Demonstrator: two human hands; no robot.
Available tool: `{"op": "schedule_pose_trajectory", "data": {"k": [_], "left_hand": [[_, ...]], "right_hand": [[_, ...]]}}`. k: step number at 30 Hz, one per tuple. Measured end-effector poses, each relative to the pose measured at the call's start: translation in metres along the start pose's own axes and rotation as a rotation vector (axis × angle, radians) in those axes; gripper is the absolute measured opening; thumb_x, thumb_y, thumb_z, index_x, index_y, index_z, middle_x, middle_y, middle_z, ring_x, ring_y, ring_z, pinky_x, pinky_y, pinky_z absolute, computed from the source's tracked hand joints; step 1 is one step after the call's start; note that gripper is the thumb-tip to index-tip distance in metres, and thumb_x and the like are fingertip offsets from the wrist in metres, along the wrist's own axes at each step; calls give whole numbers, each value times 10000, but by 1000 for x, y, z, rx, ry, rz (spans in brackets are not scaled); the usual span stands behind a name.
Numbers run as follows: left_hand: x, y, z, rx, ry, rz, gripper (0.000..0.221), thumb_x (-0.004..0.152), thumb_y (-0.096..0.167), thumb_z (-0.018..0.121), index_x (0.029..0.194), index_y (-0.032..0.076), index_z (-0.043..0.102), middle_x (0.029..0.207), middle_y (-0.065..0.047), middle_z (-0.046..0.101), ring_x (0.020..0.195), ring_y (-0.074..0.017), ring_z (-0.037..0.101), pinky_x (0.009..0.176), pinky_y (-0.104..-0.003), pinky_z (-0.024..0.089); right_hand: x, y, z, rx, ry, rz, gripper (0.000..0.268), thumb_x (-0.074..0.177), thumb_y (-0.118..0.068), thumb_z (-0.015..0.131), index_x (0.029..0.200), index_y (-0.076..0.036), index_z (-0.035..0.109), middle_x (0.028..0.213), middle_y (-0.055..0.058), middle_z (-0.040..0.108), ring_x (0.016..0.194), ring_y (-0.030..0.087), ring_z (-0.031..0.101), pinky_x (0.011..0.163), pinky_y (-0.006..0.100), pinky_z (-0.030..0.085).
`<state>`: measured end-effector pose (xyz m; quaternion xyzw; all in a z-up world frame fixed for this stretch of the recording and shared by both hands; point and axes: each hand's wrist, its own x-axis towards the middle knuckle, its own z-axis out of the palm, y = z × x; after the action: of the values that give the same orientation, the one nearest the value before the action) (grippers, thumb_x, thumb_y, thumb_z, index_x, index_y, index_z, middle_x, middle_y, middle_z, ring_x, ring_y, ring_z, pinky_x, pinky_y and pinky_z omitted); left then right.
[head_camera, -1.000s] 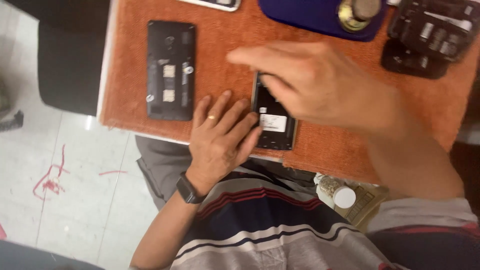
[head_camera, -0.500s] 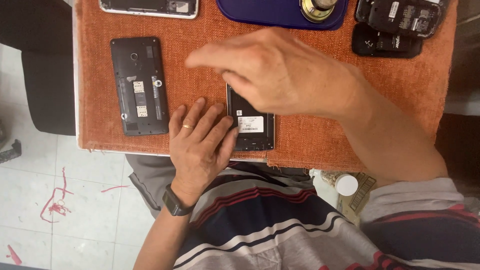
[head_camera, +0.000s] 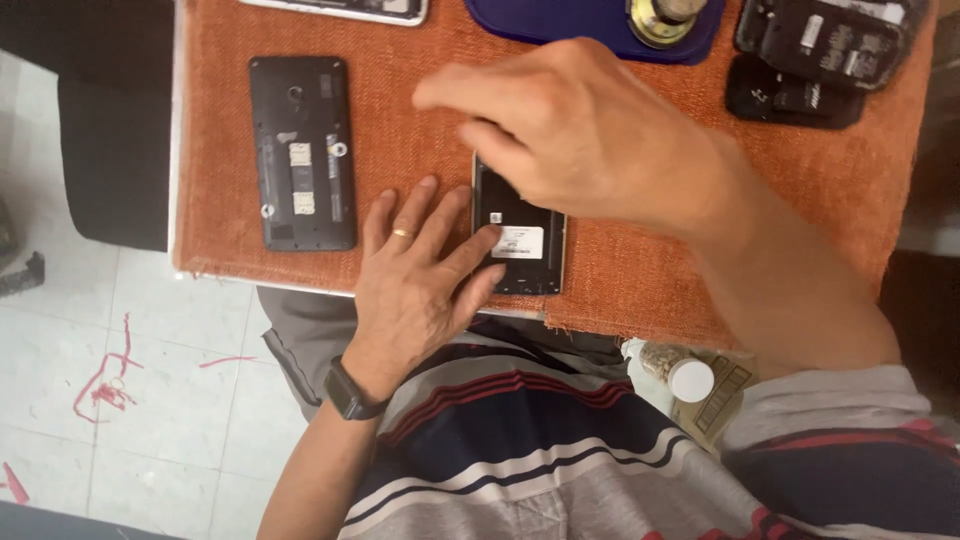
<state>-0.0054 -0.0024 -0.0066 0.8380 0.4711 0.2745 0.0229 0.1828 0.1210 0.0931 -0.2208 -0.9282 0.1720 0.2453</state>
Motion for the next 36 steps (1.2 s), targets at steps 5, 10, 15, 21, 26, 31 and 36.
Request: {"op": "schedule_pose_trajectory", "data": {"k": [5, 10, 15, 21, 26, 31, 36], "left_hand": [[1, 1, -1, -54, 97, 17, 281, 1017, 391, 697, 1137, 144, 757, 1270, -149, 674, 1250, -383, 610, 1065, -576, 424], [-2, 0, 2, -20, 148, 15, 293, 1031, 393, 664, 1121, 127, 746, 1244, -123, 670, 1238, -359, 612, 1055, -553, 456], [-3, 0, 3, -26, 172, 8, 282, 1019, 383, 687, 1109, 121, 739, 1230, -114, 688, 1220, -340, 628, 1061, -545, 465], [-4, -1, 5, -29, 192, 10, 293, 1017, 375, 687, 1107, 100, 735, 1218, -115, 692, 1217, -338, 631, 1048, -543, 475], [-5, 0, 4, -40, 188, 3, 278, 1022, 361, 685, 1109, 103, 738, 1242, -110, 695, 1219, -336, 638, 1063, -536, 464], [-4, 0, 4, -38, 198, 5, 274, 1019, 357, 687, 1102, 100, 732, 1215, -109, 700, 1210, -332, 643, 1059, -529, 465], [-5, 0, 3, -31, 208, 9, 272, 1023, 348, 677, 1097, 91, 726, 1203, -112, 700, 1195, -336, 646, 1042, -524, 473]], "right_hand": [[2, -13, -6, -4, -120, 42, 348, 996, 66, 572, 1337, 47, 638, 1207, 187, 753, 959, 347, 719, 838, 449, 525], [2, -17, -8, -54, -147, 101, 325, 1008, 73, 589, 1319, 7, 658, 986, 128, 715, 832, 287, 665, 729, 412, 473], [0, -17, -6, -97, -144, 60, 342, 1020, 94, 630, 1358, 60, 664, 973, 100, 724, 838, 268, 698, 755, 411, 531], [2, -21, -6, 7, -174, 54, 394, 991, 143, 549, 1364, 52, 638, 1168, 208, 740, 1048, 322, 722, 930, 404, 549], [1, -19, -5, -65, -110, 16, 348, 1009, 205, 596, 1332, 99, 665, 955, 126, 693, 808, 243, 658, 725, 351, 547], [-2, -19, -4, -96, -134, 43, 353, 1002, 128, 623, 1345, 53, 659, 1137, 187, 753, 959, 291, 718, 821, 393, 565], [0, -26, -9, -53, -173, 70, 350, 1008, 114, 573, 1337, 52, 672, 1182, 201, 758, 1079, 316, 734, 903, 410, 570]]}}
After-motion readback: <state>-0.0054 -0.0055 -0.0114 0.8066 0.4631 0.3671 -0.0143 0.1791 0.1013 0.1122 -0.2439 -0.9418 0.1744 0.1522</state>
